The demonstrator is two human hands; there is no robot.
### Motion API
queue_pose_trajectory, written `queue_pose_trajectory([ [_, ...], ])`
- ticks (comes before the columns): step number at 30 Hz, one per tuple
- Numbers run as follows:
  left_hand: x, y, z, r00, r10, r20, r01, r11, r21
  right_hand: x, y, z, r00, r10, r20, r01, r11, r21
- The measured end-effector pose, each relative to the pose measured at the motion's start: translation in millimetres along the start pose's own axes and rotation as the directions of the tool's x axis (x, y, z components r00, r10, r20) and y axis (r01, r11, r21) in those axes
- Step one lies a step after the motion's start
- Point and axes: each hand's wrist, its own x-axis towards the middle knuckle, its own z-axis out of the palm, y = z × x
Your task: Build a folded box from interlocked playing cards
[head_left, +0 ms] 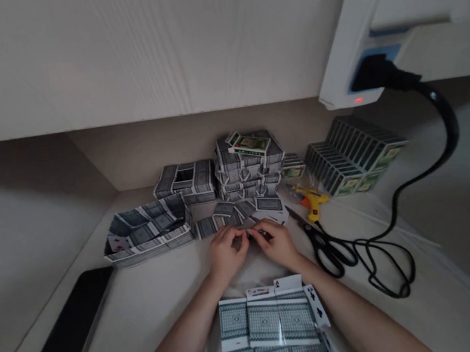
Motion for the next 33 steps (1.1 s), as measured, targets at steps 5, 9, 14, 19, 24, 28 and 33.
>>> queue_pose_trajectory([
  [5, -1.3, -0.5, 0.7, 1.000, -0.023, 0.003, 0.024, 0.999, -0.028, 0.5, 5.0, 1.9, 1.000, 0.019, -0.016, -0.019, 0.999, 0.029],
  [9, -2.0, -3.3, 1.9, 0.999, -0.044, 0.018, 0.044, 0.999, -0.024, 0.4, 5.9, 2.8, 0.999, 0.039, -0.007, -0.039, 0.999, 0.031],
  [14, -1.6, -4.0, 2.0, 0.997, -0.065, 0.031, 0.066, 0.998, -0.017, 0.6, 2.5, 1.8, 0.998, 0.065, 0.008, -0.065, 0.997, 0.046],
  [19, -0.2, -1.2, 0.5, 0.998, -0.059, 0.024, 0.059, 0.998, -0.001, -0.5, -1.4, 2.0, 0.997, 0.075, 0.021, -0.075, 0.997, 0.002],
  [24, -0.1, -0.6, 0.4, 0.996, -0.087, 0.013, 0.087, 0.996, -0.009, -1.8, -1.2, 5.0, 0.996, 0.082, 0.026, -0.080, 0.995, -0.067],
  [28, -1.5, -2.8, 1.8, 0.993, -0.119, 0.008, 0.119, 0.992, -0.045, -2.1, 2.6, 5.0, 0.995, 0.065, 0.077, -0.065, 0.998, -0.010],
  [33, -0.5, -3.9, 2.0, 0.992, -0.124, 0.032, 0.126, 0.990, -0.066, -2.2, 6.0, 3.8, 0.994, 0.041, 0.100, -0.043, 0.999, 0.014],
])
